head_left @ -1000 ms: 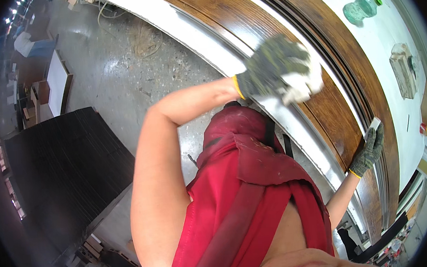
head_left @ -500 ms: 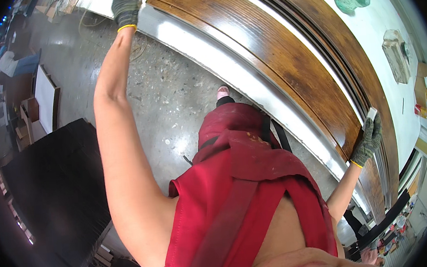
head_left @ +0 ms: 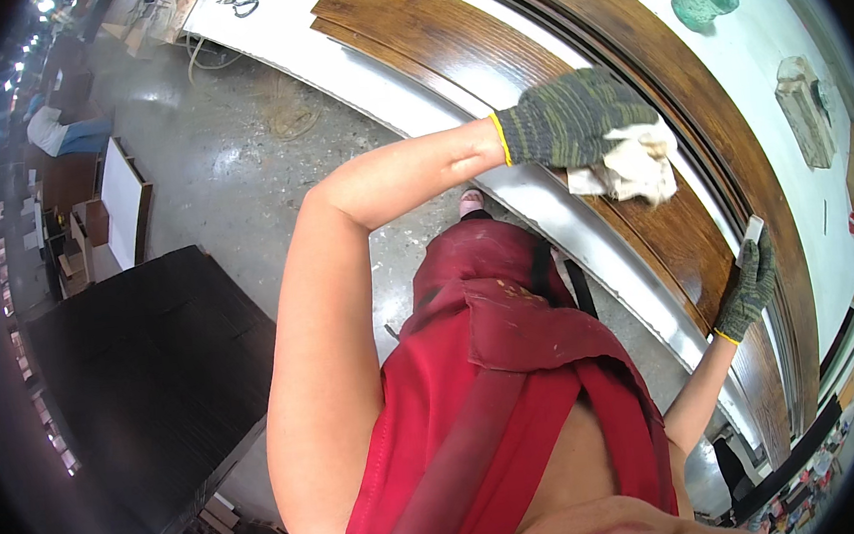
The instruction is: The person cleans long wood panels by applying a liquid from a bottle onto a cloth and wiping down the length and edges of the wood several times.
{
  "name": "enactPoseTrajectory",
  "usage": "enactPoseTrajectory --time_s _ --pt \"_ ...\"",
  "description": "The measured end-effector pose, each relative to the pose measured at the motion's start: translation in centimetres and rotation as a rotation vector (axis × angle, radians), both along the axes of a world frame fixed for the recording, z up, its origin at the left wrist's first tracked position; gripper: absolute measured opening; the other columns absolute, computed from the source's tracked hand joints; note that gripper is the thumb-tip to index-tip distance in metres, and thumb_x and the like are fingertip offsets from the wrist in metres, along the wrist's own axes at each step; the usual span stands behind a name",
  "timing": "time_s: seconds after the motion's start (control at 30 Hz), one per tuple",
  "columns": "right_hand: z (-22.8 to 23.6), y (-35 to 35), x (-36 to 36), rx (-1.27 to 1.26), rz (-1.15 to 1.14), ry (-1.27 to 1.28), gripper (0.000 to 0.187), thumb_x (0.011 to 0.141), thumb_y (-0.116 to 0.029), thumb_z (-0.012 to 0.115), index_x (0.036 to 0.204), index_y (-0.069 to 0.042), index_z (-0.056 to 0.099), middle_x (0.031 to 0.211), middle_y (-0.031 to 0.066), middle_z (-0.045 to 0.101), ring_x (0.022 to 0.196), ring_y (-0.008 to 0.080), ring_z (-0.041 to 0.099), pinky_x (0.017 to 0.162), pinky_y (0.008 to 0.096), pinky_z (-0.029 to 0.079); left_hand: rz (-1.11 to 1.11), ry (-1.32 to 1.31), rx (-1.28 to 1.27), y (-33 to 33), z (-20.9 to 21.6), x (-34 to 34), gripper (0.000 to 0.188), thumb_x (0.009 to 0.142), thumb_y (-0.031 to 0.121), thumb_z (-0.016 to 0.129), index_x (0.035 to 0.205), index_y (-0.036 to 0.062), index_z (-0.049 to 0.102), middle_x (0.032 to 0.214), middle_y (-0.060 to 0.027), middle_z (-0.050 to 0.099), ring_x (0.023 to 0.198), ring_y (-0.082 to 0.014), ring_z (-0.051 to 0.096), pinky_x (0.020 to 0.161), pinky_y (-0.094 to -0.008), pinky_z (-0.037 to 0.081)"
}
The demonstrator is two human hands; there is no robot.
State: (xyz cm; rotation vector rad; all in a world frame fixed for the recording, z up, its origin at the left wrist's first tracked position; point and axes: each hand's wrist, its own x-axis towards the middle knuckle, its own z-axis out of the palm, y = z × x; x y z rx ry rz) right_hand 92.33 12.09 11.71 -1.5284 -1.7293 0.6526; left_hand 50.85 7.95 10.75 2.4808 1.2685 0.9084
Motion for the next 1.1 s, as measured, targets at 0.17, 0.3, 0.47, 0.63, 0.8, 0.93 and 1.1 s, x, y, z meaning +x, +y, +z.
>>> enactPoseTrajectory --time_s 0.17,0.3,0.47,0.63,0.8,0.93,1.1 --pt "-0.1 0.1 0.3 0.018 -0.002 -0.059 0.042 0.099 -0.020 0.060 0.133 0.004 0.059 0.132 0.0164 0.063 0.119 0.0233 0.059 0.104 0.0352 0.043 0.241 -0.033 0.076 -2.4 0.0 -11.6 0.054 0.088 0.033 0.063 0.137 0.0107 0.057 0.127 -0.0167 0.063 0.118 -0.0306 0.058 0.110 -0.0460 0.039" --pt "-0.7 0.5 1.1 -0.021 -0.030 -0.022 0.041 0.099 -0.019 0.059 0.133 0.005 0.058 0.135 0.0168 0.062 0.121 0.0233 0.058 0.105 0.0348 0.043 0.549 0.082 0.133 -3.9 0.0 -24.3 0.041 0.094 0.026 0.054 0.126 0.0019 0.061 0.117 -0.0215 0.066 0.108 -0.0372 0.062 0.097 -0.0435 0.047" --pt "-0.7 0.3 1.9 0.012 -0.004 -0.112 0.040 0.100 -0.018 0.057 0.134 0.004 0.058 0.135 0.0166 0.061 0.122 0.0243 0.059 0.105 0.0356 0.044 0.861 -0.110 -0.095 -2.2 -2.5 -31.7 0.045 0.092 0.017 0.057 0.136 0.0065 0.054 0.125 -0.0239 0.062 0.117 -0.0360 0.058 0.102 -0.0442 0.044" --pt "-0.9 0.9 2.2 0.272 0.102 -0.256 0.037 0.097 -0.021 0.063 0.129 -0.003 0.064 0.131 0.0148 0.065 0.120 0.0275 0.061 0.105 0.0359 0.045 0.813 0.086 0.122 -4.0 -1.8 -32.2 0.040 0.093 0.029 0.056 0.123 0.0031 0.062 0.111 -0.0223 0.066 0.102 -0.0425 0.061 0.092 -0.0480 0.047" --pt "-0.2 0.6 1.5 0.277 0.070 -0.152 0.039 0.094 -0.029 0.067 0.130 -0.012 0.066 0.128 0.0125 0.067 0.118 0.0247 0.062 0.099 0.0343 0.049 0.635 0.235 -0.077 -2.3 -2.2 -25.5 0.052 0.093 0.039 0.059 0.131 0.0031 0.058 0.117 -0.0196 0.064 0.110 -0.0363 0.058 0.096 -0.0456 0.045" --pt "-0.3 0.5 1.2 0.072 -0.042 0.031 0.048 0.093 -0.032 0.068 0.138 -0.015 0.059 0.135 0.0089 0.062 0.121 0.0214 0.061 0.101 0.0353 0.050 0.392 0.272 -0.022 -1.6 -4.2 -17.6 0.061 0.097 0.049 0.052 0.135 0.0013 0.054 0.128 -0.0216 0.061 0.126 -0.0358 0.054 0.112 -0.0467 0.038" --pt "2.5 -0.5 -1.5 0.161 -0.030 0.412 0.046 0.090 -0.023 0.072 0.126 0.002 0.060 0.109 0.0145 0.069 0.101 0.0226 0.065 0.088 0.0357 0.053 0.139 0.017 -0.272 -1.2 2.3 7.6 0.066 0.095 0.052 0.052 0.141 0.0045 0.050 0.134 -0.0209 0.058 0.128 -0.0328 0.054 0.120 -0.0492 0.024"
